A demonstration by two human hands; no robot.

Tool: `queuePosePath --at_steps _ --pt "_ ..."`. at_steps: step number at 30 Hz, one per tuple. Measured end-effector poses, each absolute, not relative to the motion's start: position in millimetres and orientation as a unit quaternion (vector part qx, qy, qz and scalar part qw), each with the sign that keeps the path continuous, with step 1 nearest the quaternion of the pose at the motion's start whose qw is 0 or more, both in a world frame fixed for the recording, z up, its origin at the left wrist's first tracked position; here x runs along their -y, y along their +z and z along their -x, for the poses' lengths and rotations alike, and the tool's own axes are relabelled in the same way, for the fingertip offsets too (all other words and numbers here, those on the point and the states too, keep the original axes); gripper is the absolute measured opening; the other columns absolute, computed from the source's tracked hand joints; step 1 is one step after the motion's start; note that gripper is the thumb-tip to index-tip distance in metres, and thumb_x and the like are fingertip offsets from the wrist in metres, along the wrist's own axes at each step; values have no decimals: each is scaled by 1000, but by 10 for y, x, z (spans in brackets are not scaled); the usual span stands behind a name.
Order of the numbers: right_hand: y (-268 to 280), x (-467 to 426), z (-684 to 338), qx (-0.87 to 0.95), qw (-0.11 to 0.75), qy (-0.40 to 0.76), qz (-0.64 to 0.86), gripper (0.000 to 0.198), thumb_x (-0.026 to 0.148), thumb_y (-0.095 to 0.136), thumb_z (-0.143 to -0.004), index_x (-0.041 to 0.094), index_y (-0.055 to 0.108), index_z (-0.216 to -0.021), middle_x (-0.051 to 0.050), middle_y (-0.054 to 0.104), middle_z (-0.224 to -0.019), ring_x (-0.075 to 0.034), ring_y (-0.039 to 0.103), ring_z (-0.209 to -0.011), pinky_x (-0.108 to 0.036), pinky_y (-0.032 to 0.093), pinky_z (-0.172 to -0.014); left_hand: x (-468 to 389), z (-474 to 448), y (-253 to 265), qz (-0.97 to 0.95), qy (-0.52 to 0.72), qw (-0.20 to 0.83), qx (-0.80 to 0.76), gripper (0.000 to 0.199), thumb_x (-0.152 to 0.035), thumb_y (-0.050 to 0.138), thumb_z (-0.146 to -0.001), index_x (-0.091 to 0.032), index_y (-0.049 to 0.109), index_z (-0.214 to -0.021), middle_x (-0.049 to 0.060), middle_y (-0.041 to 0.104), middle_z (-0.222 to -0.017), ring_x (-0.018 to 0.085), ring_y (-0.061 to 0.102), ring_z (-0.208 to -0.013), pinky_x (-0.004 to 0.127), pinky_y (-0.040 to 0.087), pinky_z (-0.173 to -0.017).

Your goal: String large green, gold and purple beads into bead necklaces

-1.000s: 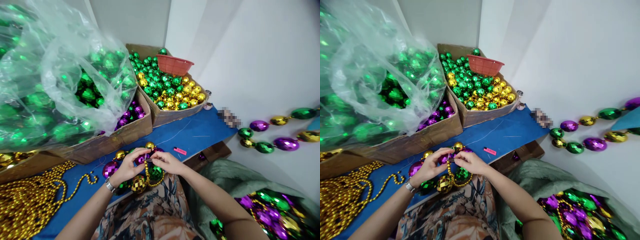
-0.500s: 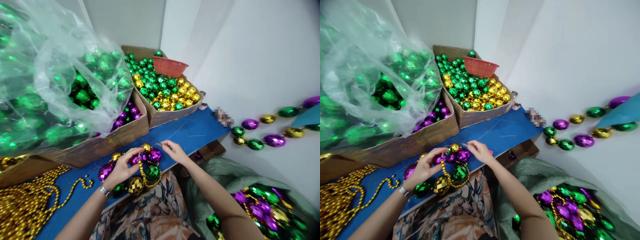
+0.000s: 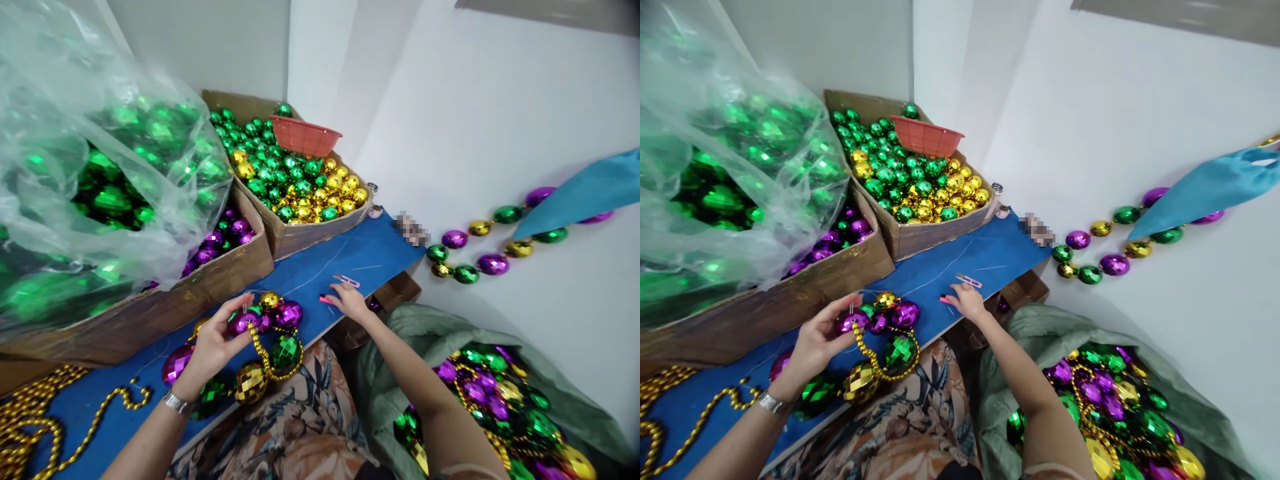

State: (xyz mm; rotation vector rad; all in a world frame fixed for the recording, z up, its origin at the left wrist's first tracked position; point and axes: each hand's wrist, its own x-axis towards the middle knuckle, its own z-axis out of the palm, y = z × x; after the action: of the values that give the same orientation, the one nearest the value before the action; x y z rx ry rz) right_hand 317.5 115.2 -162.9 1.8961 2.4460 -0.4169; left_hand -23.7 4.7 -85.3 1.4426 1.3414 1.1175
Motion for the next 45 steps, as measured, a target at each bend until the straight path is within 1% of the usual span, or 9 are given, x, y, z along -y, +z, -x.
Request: queuePosePath --at_steps 4,8,12,16,18,20,27,35,45 --pt "-1669 -1043 -3113 -815 21 -147 -559 37 39 57 -91 24 57 -125 -11 56 -119 -24 50 -112 -33 40 -95 -51 235 -843 -571 448 430 -536 64 -35 73 -75 -20 50 -132 13 56 -135 29 51 -125 46 38 -108" --pt "-1660 -1012 -3038 -821 2 -165 -547 28 23 45 -96 15 58 -120 -17 57 -113 -26 51 -109 -38 40 -93 -47 224 -827 -563 455 436 -535 64 -35 73 -74 -19 51 -131 14 56 -134 30 52 -125 45 41 -106" --pt "-1499 -938 -2815 -831 -46 -226 -506 31 19 34 -98 14 49 -125 -12 59 -109 -17 58 -96 -29 45 -86 -47 185 -779 -569 447 431 -539 62 -33 73 -73 -18 52 -130 14 57 -133 30 53 -123 46 41 -106" --pt "-1079 -783 -2476 -838 -98 -320 -431 27 30 30 -102 21 45 -122 -1 62 -99 -9 60 -79 -19 45 -70 -52 148 -733 -581 448 433 -524 60 -27 72 -73 -18 52 -130 13 57 -132 29 53 -123 44 41 -106" --pt "-830 -723 -2309 -826 -129 -401 -375 26 39 35 -101 20 51 -108 2 61 -87 -10 57 -75 -18 42 -66 -53 138 -723 -588 450 434 -513 60 -25 71 -74 -18 52 -131 13 57 -132 28 53 -123 44 40 -107" --pt "-636 -696 -2157 -825 -141 -431 -338 29 43 37 -99 19 53 -96 3 58 -77 -10 54 -69 -18 37 -62 -51 132 -722 -595 450 432 -508 60 -23 71 -74 -19 52 -131 13 58 -131 28 54 -122 44 40 -107" --pt "-514 -736 -1832 -888 -99 -311 -323 41 45 33 -100 19 54 -77 1 57 -71 -11 52 -66 -22 29 -62 -32 122 -724 -635 445 399 -490 59 -15 68 -73 -21 53 -130 11 56 -132 27 53 -123 43 40 -107" --pt "-409 -729 -1799 -911 -68 -238 -330 41 43 29 -102 20 60 -88 -3 68 -88 -15 62 -79 -24 33 -68 -34 97 -660 -644 427 384 -505 58 -15 66 -72 -21 53 -129 11 57 -131 26 53 -122 45 41 -107" --pt "-379 -720 -1787 -922 -33 -186 -339 42 42 28 -102 20 63 -92 -5 70 -94 -15 64 -82 -23 36 -69 -23 91 -649 -644 426 384 -507 58 -15 66 -72 -19 54 -128 10 58 -131 26 54 -122 43 41 -106"
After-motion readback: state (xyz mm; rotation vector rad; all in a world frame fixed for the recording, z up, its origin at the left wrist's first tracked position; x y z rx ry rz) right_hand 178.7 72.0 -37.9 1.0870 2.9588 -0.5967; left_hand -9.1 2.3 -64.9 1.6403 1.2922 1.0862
